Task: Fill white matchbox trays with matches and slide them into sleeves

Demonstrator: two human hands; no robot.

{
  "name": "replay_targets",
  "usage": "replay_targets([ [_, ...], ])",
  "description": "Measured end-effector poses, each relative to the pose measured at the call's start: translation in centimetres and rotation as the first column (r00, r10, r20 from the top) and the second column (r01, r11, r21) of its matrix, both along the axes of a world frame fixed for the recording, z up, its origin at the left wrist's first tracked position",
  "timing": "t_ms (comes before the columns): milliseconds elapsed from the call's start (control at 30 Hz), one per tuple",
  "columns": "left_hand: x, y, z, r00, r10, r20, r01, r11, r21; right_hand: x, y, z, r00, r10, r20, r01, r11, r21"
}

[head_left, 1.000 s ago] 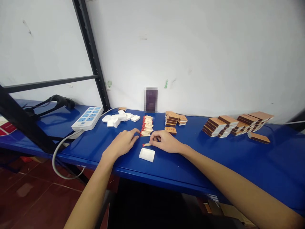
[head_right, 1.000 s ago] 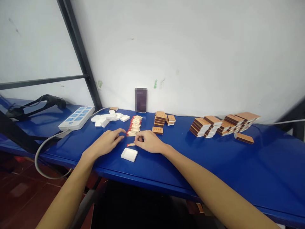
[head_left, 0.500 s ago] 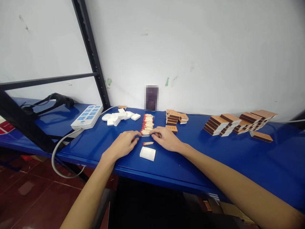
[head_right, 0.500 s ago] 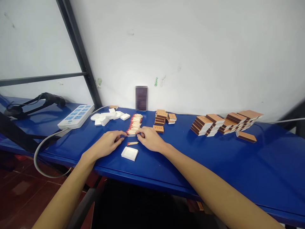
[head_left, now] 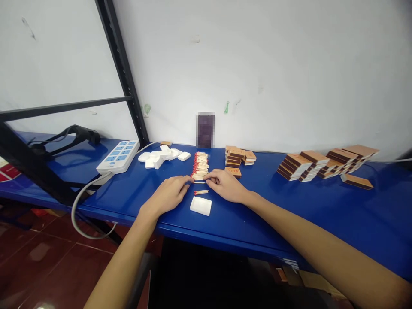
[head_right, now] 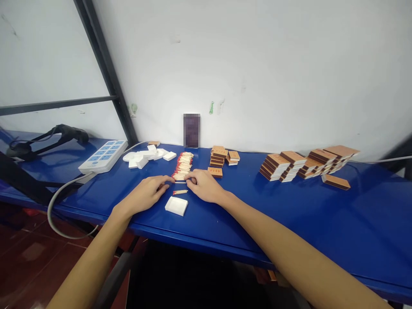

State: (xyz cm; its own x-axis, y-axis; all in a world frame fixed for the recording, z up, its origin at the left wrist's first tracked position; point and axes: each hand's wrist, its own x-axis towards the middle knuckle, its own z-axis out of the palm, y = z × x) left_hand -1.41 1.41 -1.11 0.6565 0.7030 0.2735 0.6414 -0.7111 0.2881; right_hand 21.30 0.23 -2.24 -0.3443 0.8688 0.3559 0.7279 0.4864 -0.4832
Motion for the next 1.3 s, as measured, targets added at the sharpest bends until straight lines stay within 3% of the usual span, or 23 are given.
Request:
replay_targets([
  [1300,0.36,-0.45,0.58,0.999,-0.034,0.004,0.034,0.998,-0.052,-0.12,-0.58,0.31,0.995,0.054,-0.087,-0.059,0.997,-0.058],
])
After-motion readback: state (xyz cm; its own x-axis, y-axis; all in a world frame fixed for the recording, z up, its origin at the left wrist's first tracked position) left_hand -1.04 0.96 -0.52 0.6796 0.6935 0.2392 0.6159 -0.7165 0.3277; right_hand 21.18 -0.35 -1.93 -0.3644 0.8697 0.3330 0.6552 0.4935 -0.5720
